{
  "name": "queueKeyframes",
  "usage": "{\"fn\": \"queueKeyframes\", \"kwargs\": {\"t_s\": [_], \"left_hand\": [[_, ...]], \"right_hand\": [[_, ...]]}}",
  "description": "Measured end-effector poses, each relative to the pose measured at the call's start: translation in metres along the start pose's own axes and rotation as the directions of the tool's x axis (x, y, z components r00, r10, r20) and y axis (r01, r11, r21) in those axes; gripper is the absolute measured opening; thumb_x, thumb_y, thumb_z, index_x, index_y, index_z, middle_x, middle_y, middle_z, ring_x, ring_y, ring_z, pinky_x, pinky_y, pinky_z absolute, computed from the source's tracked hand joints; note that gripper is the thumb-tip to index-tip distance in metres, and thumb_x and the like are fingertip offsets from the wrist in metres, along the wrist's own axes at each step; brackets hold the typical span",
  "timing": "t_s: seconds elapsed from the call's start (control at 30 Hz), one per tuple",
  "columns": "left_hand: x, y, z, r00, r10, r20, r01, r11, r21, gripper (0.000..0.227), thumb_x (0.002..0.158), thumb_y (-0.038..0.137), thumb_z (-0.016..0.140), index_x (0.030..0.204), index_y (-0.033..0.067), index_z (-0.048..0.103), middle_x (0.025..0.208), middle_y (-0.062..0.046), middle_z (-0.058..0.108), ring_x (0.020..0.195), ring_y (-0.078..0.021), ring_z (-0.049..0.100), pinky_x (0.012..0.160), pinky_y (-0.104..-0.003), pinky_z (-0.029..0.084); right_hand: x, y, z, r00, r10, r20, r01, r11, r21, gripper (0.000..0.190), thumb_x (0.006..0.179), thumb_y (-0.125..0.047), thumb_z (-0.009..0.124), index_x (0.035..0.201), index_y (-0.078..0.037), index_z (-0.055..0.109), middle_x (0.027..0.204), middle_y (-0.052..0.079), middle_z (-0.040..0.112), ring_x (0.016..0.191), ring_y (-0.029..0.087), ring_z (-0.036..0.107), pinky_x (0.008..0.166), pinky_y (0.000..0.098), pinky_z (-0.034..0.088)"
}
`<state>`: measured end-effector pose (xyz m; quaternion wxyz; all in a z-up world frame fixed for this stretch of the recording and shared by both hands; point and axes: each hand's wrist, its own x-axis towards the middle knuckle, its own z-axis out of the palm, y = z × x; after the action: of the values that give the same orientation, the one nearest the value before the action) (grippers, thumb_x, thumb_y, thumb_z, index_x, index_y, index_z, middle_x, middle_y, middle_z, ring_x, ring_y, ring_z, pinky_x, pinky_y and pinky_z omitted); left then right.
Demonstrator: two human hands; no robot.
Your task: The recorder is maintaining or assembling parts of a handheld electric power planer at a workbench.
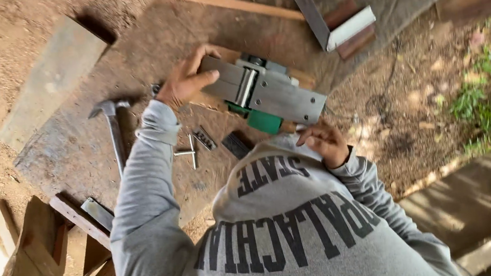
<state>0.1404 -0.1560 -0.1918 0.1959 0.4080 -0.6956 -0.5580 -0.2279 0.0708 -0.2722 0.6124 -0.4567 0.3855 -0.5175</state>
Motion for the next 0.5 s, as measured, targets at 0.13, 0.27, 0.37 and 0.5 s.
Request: {"fn": "queueKeyframes", "kwargs": {"t_s": [0.13,0.27,0.37,0.5], "left_hand": [[-0.002,0.009,0.008,0.981,-0.168,-0.094,0.173,0.984,0.040,0.036,0.096,0.029,0.067,0.124,0.0115,0.052,0.110,-0.004,0.066,0.097,-0.0208,0.068,0.087,-0.037,0.057],[-0.041,0.022,0.011,0.869,-0.096,-0.485,0.196,0.967,0.160,0.035,0.098,0.023,0.067,0.126,0.0082,0.053,0.101,-0.007,0.069,0.080,-0.0238,0.070,0.070,-0.038,0.057],[-0.097,0.012,0.028,0.683,-0.060,-0.728,0.303,0.930,0.207,0.023,0.097,0.016,0.073,0.114,0.0062,0.060,0.093,-0.012,0.068,0.080,-0.0287,0.068,0.070,-0.042,0.054],[-0.167,-0.039,0.071,0.441,-0.039,-0.897,0.532,0.816,0.227,0.012,0.097,0.012,0.074,0.101,0.0064,0.065,0.094,-0.013,0.068,0.089,-0.0330,0.067,0.075,-0.045,0.053]], "right_hand": [[0.036,-0.064,0.003,0.888,0.426,0.173,-0.328,0.851,-0.411,0.024,0.099,-0.022,0.066,0.102,0.000,0.073,0.094,0.019,0.072,0.088,0.028,0.066,0.081,0.0477,0.052],[0.060,-0.110,-0.015,0.882,0.380,0.277,-0.044,0.653,-0.757,0.030,0.098,-0.030,0.066,0.109,-0.003,0.072,0.095,0.011,0.076,0.072,0.019,0.073,0.061,0.0334,0.062],[0.098,-0.113,-0.026,0.947,0.167,0.274,0.065,0.737,-0.673,0.033,0.107,-0.032,0.062,0.118,-0.002,0.068,0.102,0.011,0.074,0.079,0.016,0.071,0.065,0.0326,0.061],[0.184,-0.097,0.006,0.931,-0.039,0.364,0.248,0.798,-0.548,0.052,0.113,-0.039,0.056,0.146,0.002,0.052,0.138,0.018,0.059,0.111,0.020,0.060,0.092,0.0379,0.057]]}}
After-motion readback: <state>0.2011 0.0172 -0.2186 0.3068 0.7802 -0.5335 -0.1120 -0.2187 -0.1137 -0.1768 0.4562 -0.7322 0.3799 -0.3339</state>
